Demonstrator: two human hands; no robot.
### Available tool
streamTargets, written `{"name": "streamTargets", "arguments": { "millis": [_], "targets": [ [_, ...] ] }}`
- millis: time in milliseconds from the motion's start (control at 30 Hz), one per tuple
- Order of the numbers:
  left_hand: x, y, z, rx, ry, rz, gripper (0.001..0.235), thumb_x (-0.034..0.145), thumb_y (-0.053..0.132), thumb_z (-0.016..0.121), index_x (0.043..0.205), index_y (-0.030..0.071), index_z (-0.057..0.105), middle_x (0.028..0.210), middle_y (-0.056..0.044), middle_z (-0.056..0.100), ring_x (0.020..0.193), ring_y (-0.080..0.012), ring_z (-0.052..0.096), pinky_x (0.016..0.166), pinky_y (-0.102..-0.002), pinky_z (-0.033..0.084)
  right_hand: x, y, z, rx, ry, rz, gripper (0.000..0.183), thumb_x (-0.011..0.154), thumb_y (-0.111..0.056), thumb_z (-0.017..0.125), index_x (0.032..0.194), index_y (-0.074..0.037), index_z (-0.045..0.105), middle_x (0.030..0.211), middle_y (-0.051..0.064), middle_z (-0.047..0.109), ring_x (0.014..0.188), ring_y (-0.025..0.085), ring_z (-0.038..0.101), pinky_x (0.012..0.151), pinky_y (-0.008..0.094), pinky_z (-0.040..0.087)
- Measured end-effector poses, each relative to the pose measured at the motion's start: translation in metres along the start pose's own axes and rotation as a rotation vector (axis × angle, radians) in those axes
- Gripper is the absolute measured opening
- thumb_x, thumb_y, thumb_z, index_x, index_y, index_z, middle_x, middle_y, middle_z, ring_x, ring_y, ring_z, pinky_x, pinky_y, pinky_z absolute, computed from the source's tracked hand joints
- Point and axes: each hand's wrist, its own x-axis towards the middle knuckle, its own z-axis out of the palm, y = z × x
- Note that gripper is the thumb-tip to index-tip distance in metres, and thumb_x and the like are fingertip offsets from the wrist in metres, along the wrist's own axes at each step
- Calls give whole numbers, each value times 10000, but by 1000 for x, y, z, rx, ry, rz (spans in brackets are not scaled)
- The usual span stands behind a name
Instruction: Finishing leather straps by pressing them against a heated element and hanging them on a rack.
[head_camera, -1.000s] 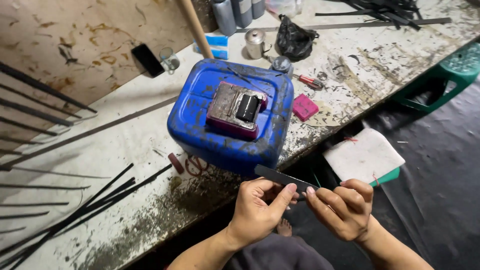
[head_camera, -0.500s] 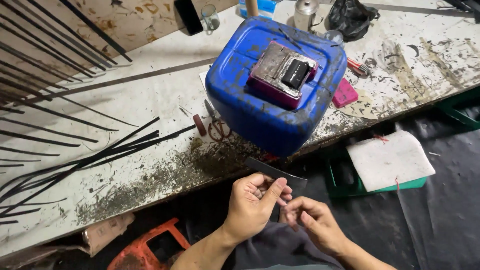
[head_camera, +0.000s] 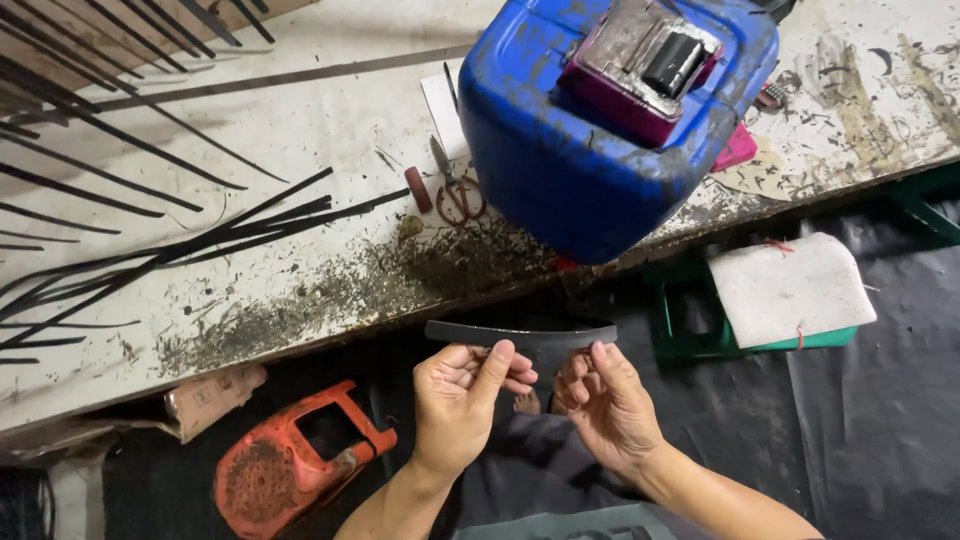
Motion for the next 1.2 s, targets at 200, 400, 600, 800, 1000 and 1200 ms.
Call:
{"name": "streamTargets", "arguments": {
  "millis": [200, 400, 600, 800, 1000, 1200],
  "targets": [
    [-20, -14, -24, -44, 103, 48, 267, 951, 132, 680, 784, -75, 705, 761, -217, 783, 617, -269, 782, 571, -305, 676, -12, 13, 18, -175, 26, -107, 255, 987, -157, 667, 753, -94, 587, 689, 85, 570, 577, 202, 462, 551, 342, 382],
    [-35, -29, -22, -100, 17, -54, 228, 882, 159, 762, 862, -68, 745, 845, -211, 819, 694, -238, 803, 625, -309, 693, -19, 23, 22, -271, -17, -227, 232, 982, -114, 672, 771, -39, 610, 671, 128, 603, 592, 228, 489, 602, 380, 434],
    [-38, -44, 0, -216, -7, 25, 228, 910, 102, 739, 790, -92, 729, 783, -228, 792, 599, -276, 773, 567, -341, 693, -26, 31, 8, -257, 54, -180, 256, 968, -102, 679, 759, -50, 542, 638, 113, 571, 573, 223, 586, 449, 358, 441],
    [-46, -57, 1, -176, 90, 15, 245, 907, 99, 735, 755, -94, 742, 729, -218, 784, 584, -248, 764, 519, -297, 657, -28, 8, 5, -91, 161, -127, 216, 1016, -183, 633, 834, -104, 549, 743, 45, 556, 586, 136, 484, 574, 287, 386],
    [-63, -79, 3, -348, 167, -17, 259, 910, 37, 712, 688, -76, 641, 697, -267, 737, 545, -298, 716, 415, -350, 597, -40, -2, -7, -99, 175, -144, 200, 975, -111, 674, 810, -118, 561, 683, 58, 563, 572, 143, 491, 550, 272, 383],
    [-75, -97, 48, -333, 105, -4, 195, 863, 63, 782, 827, -128, 777, 799, -243, 790, 643, -264, 761, 572, -320, 656, -46, -14, -27, -224, 64, -174, 173, 969, -54, 675, 824, -95, 589, 695, 45, 619, 651, 130, 591, 657, 265, 497]
  ]
}}
